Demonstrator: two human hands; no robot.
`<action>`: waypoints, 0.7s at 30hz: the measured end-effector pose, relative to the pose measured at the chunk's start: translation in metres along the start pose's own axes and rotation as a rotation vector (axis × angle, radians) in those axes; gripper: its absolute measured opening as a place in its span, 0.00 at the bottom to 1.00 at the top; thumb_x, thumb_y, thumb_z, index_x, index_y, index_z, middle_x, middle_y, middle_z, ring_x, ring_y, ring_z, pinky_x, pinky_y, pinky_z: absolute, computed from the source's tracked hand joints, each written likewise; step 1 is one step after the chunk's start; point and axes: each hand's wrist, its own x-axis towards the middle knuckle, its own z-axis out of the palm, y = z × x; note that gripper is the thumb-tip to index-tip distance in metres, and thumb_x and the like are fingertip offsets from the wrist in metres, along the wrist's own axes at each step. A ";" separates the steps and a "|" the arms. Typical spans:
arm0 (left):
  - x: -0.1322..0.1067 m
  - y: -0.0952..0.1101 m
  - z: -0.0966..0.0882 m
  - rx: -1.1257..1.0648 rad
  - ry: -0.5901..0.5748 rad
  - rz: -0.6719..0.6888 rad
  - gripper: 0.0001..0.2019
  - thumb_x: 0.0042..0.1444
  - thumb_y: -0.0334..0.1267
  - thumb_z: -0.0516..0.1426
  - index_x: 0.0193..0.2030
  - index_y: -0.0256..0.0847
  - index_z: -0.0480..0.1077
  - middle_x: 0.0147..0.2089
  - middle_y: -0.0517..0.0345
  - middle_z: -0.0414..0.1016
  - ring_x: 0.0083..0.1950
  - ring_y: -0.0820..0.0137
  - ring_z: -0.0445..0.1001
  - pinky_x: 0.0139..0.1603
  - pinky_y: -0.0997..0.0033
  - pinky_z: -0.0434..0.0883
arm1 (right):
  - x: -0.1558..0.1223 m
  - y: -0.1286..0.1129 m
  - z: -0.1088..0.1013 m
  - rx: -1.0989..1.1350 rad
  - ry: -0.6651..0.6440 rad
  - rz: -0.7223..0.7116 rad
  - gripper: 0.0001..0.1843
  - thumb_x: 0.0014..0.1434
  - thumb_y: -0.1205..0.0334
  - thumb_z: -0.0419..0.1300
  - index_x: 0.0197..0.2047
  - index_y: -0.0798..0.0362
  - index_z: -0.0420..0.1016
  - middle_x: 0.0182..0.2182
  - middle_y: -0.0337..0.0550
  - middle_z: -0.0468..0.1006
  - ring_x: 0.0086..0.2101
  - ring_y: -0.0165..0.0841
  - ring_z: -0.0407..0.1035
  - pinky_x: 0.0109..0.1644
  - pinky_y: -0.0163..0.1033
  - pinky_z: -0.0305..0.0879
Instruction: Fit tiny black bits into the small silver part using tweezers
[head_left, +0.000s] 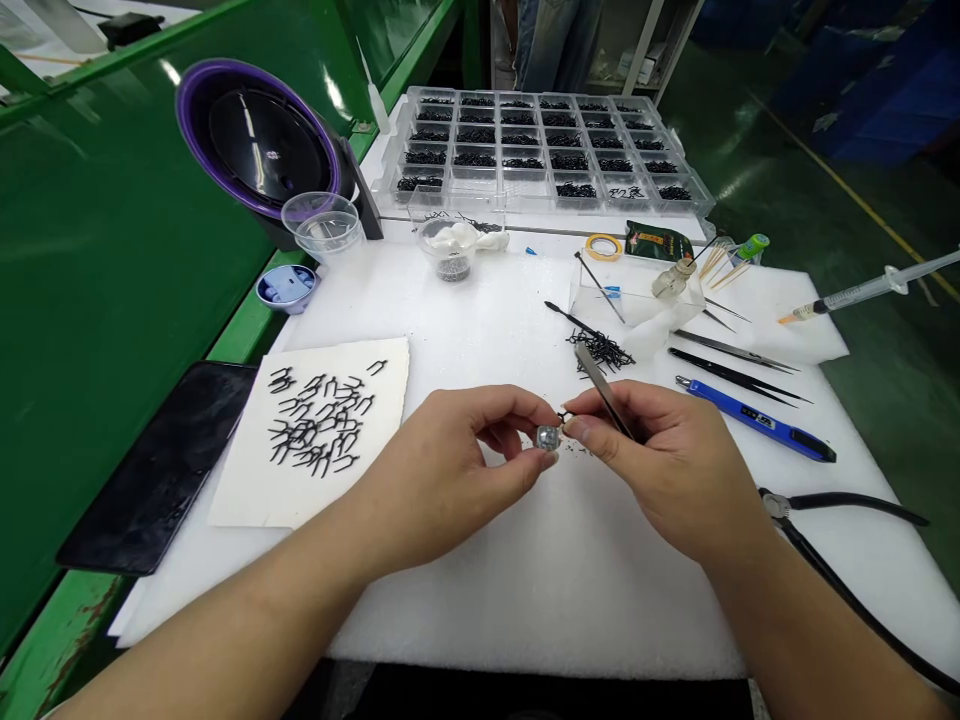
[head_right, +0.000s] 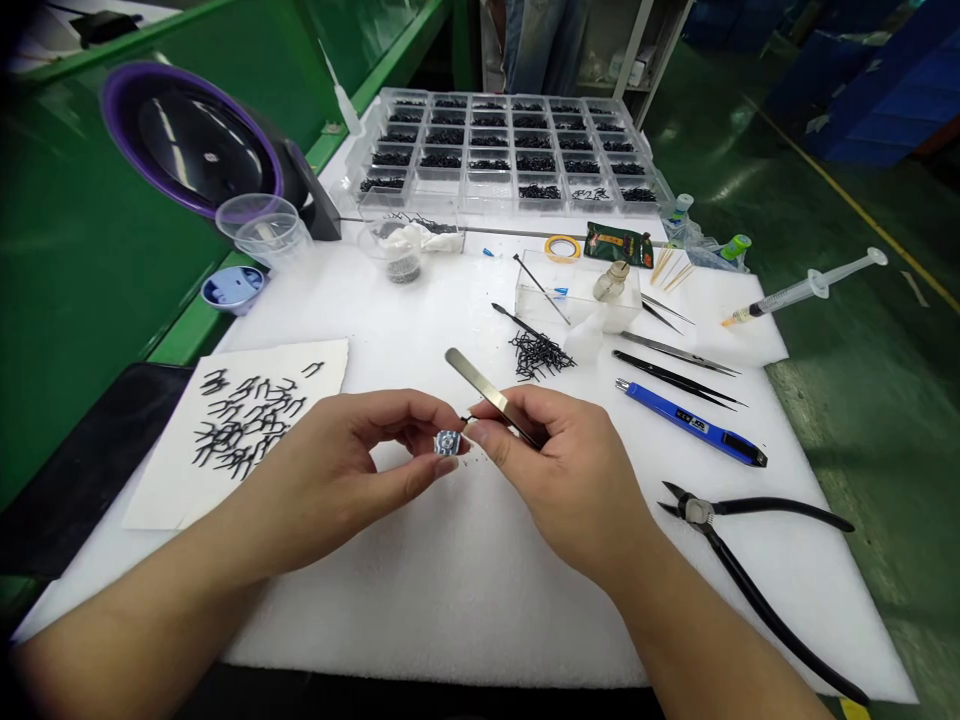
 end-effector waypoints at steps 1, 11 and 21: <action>0.000 0.000 0.000 0.001 0.001 0.005 0.06 0.55 0.37 0.62 0.40 0.46 0.78 0.30 0.68 0.77 0.31 0.77 0.73 0.34 0.77 0.70 | 0.000 0.000 -0.001 0.004 0.002 0.000 0.08 0.57 0.54 0.66 0.40 0.46 0.82 0.33 0.38 0.82 0.34 0.33 0.73 0.33 0.35 0.67; -0.001 0.000 -0.001 -0.001 -0.037 -0.002 0.06 0.56 0.38 0.62 0.40 0.47 0.79 0.31 0.68 0.78 0.32 0.76 0.73 0.34 0.76 0.70 | -0.002 0.000 -0.004 -0.077 0.036 0.018 0.10 0.56 0.53 0.68 0.41 0.45 0.85 0.34 0.40 0.84 0.36 0.36 0.76 0.36 0.37 0.69; -0.001 0.002 -0.001 0.005 -0.041 0.010 0.07 0.56 0.37 0.62 0.41 0.45 0.79 0.33 0.66 0.80 0.33 0.75 0.75 0.36 0.75 0.71 | -0.003 -0.003 -0.007 -0.114 -0.008 -0.014 0.07 0.57 0.57 0.66 0.38 0.47 0.84 0.27 0.38 0.79 0.33 0.33 0.73 0.30 0.33 0.65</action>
